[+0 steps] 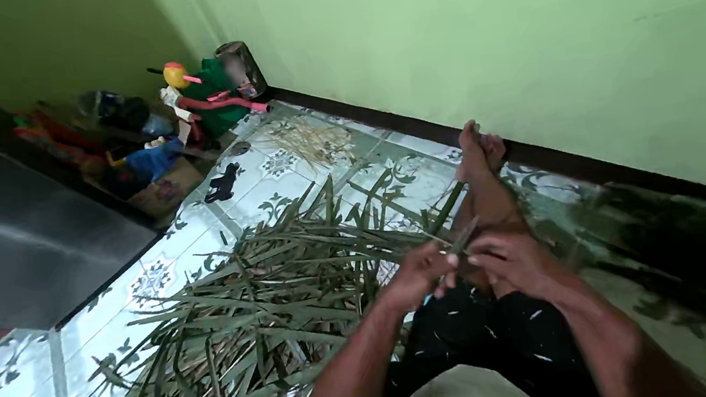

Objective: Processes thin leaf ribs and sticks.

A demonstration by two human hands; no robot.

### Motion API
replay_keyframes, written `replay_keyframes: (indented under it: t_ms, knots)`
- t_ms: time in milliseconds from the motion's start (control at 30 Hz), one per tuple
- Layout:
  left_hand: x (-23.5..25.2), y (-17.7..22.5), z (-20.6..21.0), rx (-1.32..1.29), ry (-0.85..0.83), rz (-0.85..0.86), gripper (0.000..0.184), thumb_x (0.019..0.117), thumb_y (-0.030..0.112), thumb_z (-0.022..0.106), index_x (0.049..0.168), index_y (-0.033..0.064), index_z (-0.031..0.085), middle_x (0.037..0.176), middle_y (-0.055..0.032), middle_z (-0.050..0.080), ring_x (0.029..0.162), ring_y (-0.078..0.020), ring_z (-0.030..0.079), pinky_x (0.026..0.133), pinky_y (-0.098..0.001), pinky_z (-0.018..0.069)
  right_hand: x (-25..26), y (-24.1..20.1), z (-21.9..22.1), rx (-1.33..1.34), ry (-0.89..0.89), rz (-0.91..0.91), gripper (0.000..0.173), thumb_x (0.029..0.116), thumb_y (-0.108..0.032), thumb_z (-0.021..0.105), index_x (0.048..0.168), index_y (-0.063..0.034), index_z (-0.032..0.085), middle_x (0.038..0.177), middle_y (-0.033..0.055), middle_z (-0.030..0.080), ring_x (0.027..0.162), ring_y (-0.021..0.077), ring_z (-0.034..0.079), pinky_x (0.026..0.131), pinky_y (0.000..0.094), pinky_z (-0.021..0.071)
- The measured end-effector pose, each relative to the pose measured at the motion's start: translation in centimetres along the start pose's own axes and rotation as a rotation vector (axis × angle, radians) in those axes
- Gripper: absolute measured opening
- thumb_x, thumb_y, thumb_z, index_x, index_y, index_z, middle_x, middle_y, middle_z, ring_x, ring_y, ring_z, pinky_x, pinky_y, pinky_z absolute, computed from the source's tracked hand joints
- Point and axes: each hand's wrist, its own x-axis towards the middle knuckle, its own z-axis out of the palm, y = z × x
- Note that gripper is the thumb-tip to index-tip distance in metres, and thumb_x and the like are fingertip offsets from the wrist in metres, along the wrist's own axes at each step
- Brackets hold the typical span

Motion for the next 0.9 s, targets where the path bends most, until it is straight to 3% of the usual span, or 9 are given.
replay_keyframes:
  t_ms: [67, 233, 333, 433, 567, 700, 767, 900]
  knots:
    - [0.2, 0.7, -0.2, -0.093, 0.024, 0.046, 0.031, 0.1006, 0.018, 0.053, 0.127, 0.0037, 0.058, 0.067, 0.0060, 0.061, 0.052, -0.0027, 0.056, 0.051, -0.0186, 0.0488, 0.4, -0.4, 1.0, 0.046, -0.033, -0.046, 0.018, 0.0989, -0.013, 0.062, 0.110, -0.0008, 0.069, 0.083, 0.0061, 0.067, 0.058, 0.0083, 0.059, 0.057, 0.0267, 0.0547]
    - [-0.6, 2.5, -3.8, -0.241, 0.148, 0.141, 0.040, 0.1009, 0.024, 0.055, 0.135, 0.0035, 0.054, 0.062, 0.0058, 0.055, 0.047, -0.0046, 0.053, 0.048, -0.0200, 0.0488, 0.0, 1.0, 0.7, 0.066, -0.026, -0.052, 0.021, 0.1003, -0.014, 0.059, 0.110, -0.0005, 0.071, 0.082, 0.0049, 0.065, 0.058, 0.0065, 0.057, 0.057, 0.0238, 0.0526]
    - [-1.0, 1.4, -1.9, -0.142, 0.053, 0.067, 0.022, 0.0996, 0.023, 0.057, 0.115, 0.0076, 0.061, 0.060, 0.0076, 0.057, 0.048, -0.0020, 0.053, 0.048, -0.0179, 0.0460, 0.3, 0.3, 1.4, 0.069, -0.010, -0.129, 0.021, 0.0994, -0.016, 0.058, 0.107, -0.0023, 0.072, 0.084, 0.0033, 0.066, 0.058, 0.0041, 0.056, 0.056, 0.0216, 0.0522]
    - [-2.0, 3.1, -3.2, -0.168, 0.128, 0.123, 0.027, 0.0989, 0.025, 0.056, 0.118, 0.0074, 0.062, 0.059, 0.0089, 0.056, 0.048, -0.0011, 0.052, 0.048, -0.0178, 0.0464, 0.0, 0.6, 0.8, 0.053, -0.033, -0.167, 0.024, 0.1003, -0.016, 0.055, 0.108, -0.0015, 0.073, 0.086, 0.0045, 0.065, 0.059, 0.0040, 0.055, 0.056, 0.0219, 0.0513]
    - [-3.3, 5.5, -8.4, -0.359, 0.310, 0.292, 0.042, 0.0993, 0.035, 0.062, 0.131, 0.0072, 0.059, 0.056, 0.0063, 0.054, 0.044, -0.0044, 0.053, 0.046, -0.0207, 0.0492, -1.0, 2.4, -0.1, 0.047, -0.030, -0.146, 0.023, 0.1003, -0.015, 0.055, 0.107, -0.0020, 0.073, 0.074, 0.0000, 0.063, 0.056, 0.0023, 0.053, 0.055, 0.0201, 0.0491]
    - [-3.0, 2.7, -4.3, -0.180, 0.151, 0.114, 0.028, 0.0999, 0.025, 0.055, 0.121, 0.0082, 0.060, 0.058, 0.0088, 0.056, 0.047, -0.0017, 0.052, 0.048, -0.0182, 0.0463, -0.2, 0.7, 1.2, 0.093, -0.077, -0.195, 0.025, 0.1019, -0.015, 0.052, 0.107, -0.0009, 0.073, 0.077, 0.0003, 0.063, 0.055, 0.0014, 0.053, 0.054, 0.0185, 0.0496]
    - [-3.0, 2.2, -2.9, -0.133, 0.054, 0.074, 0.030, 0.0995, 0.027, 0.058, 0.123, 0.0088, 0.061, 0.061, 0.0097, 0.056, 0.049, -0.0006, 0.051, 0.049, -0.0171, 0.0452, 0.1, 0.6, 1.5, 0.088, -0.076, -0.251, 0.025, 0.1011, -0.017, 0.054, 0.105, -0.0016, 0.073, 0.081, 0.0003, 0.064, 0.056, -0.0004, 0.052, 0.054, 0.0163, 0.0485]
    - [-4.0, 4.8, -6.7, -0.343, 0.217, 0.254, 0.042, 0.0982, 0.034, 0.064, 0.131, 0.0091, 0.058, 0.057, 0.0076, 0.056, 0.045, -0.0033, 0.053, 0.046, -0.0191, 0.0485, -0.8, 2.7, 0.4, 0.044, -0.033, -0.248, 0.023, 0.0994, -0.017, 0.056, 0.103, -0.0026, 0.074, 0.081, 0.0006, 0.065, 0.057, -0.0007, 0.053, 0.054, 0.0166, 0.0481]
